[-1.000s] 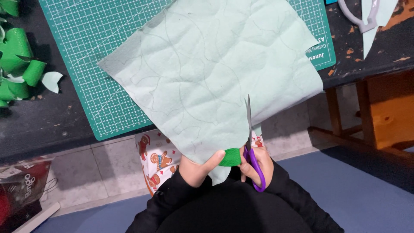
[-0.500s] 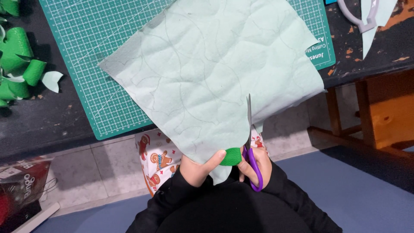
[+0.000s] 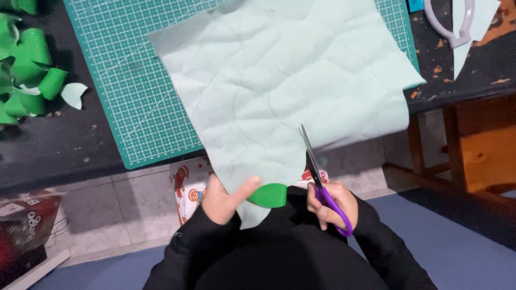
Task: Cutting out shapes from a sheet of light green fabric or foam using a pair of scissors on a cutting mat.
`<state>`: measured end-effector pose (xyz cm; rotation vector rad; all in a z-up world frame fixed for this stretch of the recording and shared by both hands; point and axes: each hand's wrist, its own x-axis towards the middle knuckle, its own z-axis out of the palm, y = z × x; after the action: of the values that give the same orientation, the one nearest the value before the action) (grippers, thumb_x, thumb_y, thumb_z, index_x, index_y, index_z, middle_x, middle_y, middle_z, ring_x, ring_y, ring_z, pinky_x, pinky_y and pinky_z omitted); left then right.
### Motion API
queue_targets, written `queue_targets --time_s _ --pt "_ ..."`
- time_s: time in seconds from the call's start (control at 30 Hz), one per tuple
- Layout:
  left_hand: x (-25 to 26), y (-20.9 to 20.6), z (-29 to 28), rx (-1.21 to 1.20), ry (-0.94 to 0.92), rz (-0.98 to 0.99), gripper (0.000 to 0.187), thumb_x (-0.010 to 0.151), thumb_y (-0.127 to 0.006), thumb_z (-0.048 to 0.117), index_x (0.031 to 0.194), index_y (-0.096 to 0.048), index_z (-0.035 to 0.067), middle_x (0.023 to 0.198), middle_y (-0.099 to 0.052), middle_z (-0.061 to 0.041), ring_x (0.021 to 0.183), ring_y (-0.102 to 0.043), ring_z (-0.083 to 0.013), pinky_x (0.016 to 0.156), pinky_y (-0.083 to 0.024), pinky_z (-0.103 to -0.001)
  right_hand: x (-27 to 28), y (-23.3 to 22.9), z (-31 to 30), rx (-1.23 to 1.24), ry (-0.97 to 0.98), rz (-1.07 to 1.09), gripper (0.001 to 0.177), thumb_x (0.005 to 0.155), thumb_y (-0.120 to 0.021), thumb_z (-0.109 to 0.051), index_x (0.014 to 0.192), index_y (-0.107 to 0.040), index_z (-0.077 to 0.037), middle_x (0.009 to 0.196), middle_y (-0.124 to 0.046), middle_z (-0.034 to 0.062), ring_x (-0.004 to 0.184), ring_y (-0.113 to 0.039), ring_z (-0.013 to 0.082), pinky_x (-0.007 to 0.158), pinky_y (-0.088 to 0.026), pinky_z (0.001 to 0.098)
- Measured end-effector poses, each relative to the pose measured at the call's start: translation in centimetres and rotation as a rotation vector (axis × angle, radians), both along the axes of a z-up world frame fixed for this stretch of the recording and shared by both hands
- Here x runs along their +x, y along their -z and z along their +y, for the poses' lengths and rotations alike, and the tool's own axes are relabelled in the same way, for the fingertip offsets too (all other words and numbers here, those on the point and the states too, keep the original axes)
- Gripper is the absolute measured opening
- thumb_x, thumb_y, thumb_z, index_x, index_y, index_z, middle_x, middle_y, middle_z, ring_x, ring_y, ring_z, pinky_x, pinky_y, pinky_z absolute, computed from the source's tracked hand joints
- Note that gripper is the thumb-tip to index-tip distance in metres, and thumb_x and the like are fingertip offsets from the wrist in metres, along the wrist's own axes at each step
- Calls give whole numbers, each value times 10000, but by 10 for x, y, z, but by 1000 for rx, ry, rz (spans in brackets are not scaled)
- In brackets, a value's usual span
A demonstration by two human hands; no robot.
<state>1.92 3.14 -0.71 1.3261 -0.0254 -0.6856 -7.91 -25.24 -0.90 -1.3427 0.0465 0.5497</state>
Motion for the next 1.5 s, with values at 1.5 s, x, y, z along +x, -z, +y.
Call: queue_targets --time_s 1.5 --pt "-16 3 -49 -229 -361 306 310 988 -676 209 1112 -736 -69 1026 -781 -148 923 -745 -184 836 -588 -320 43 0 29 -306 -297 -256 449 925 -676 -500 786 -534 -97 607 -635 7 500 -701 120 496 -532 252"
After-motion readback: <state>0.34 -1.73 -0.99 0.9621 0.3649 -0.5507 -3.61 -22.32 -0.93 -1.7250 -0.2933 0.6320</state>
